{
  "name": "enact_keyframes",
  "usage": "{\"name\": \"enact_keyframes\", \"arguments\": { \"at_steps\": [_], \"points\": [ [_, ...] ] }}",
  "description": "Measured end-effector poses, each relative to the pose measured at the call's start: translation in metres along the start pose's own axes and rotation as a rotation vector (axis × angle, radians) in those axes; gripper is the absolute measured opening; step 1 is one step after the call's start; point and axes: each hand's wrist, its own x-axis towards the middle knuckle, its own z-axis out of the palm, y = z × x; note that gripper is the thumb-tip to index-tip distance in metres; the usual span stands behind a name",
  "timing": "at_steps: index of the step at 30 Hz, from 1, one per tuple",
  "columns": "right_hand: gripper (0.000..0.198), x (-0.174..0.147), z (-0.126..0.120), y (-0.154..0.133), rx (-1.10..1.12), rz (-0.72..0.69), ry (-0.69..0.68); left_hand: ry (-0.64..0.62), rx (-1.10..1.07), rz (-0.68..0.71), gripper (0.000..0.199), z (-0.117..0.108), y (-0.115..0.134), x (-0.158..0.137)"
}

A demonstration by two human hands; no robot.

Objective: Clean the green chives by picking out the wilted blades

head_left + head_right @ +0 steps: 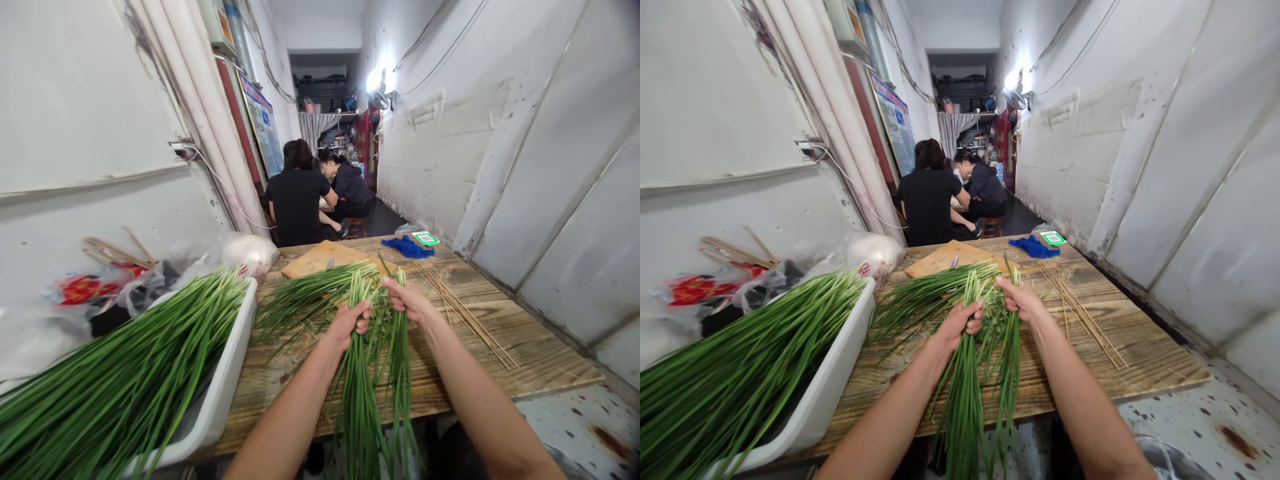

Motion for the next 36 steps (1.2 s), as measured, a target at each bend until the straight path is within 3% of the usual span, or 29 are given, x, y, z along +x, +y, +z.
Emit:
{"name": "enact_keyframes", "arguments": {
  "at_steps": [3,7,12,15,20,24,27,31,33,36],
  "points": [
    [0.046,0.000,0.001,0.002,-0.023,-0.047,0.004,-0.004,0.001,-0.004,0.043,-0.001,0.000,0.000],
    [0.047,0.007,-0.011,-0.004,0.136,-0.085,0.100,-0.029,-0.010,-0.031,0.043,0.000,0.001,0.000],
    [0.043,0.006,-0.010,-0.005,0.117,0.066,-0.039,-0.027,-0.015,-0.050,0.044,0.000,0.001,0.000],
    [0.037,0.000,-0.003,-0.003,0.079,0.043,-0.048,-0.026,-0.035,-0.055,0.044,-0.001,0.001,0.001],
    [0.030,-0.006,0.006,0.000,0.020,0.086,-0.206,0.004,-0.014,-0.050,0.039,-0.002,0.000,0.001],
    [0.029,0.000,0.004,0.000,0.087,0.030,-0.034,0.099,0.031,-0.079,0.030,0.004,-0.002,0.000],
    [0.037,0.005,0.000,-0.002,0.180,0.105,0.078,0.119,-0.023,-0.082,0.024,0.009,-0.002,-0.002],
    [0.033,0.002,0.005,0.003,0.136,0.210,-0.085,0.083,0.018,-0.061,0.024,0.009,-0.002,-0.003],
    [0.034,-0.002,0.010,0.009,0.050,0.172,-0.191,0.060,0.074,-0.062,0.027,0.007,-0.002,-0.003],
    [0.040,-0.006,0.015,0.013,-0.030,0.089,-0.228,0.045,0.101,-0.079,0.028,0.006,-0.002,-0.003]
  ]
}}
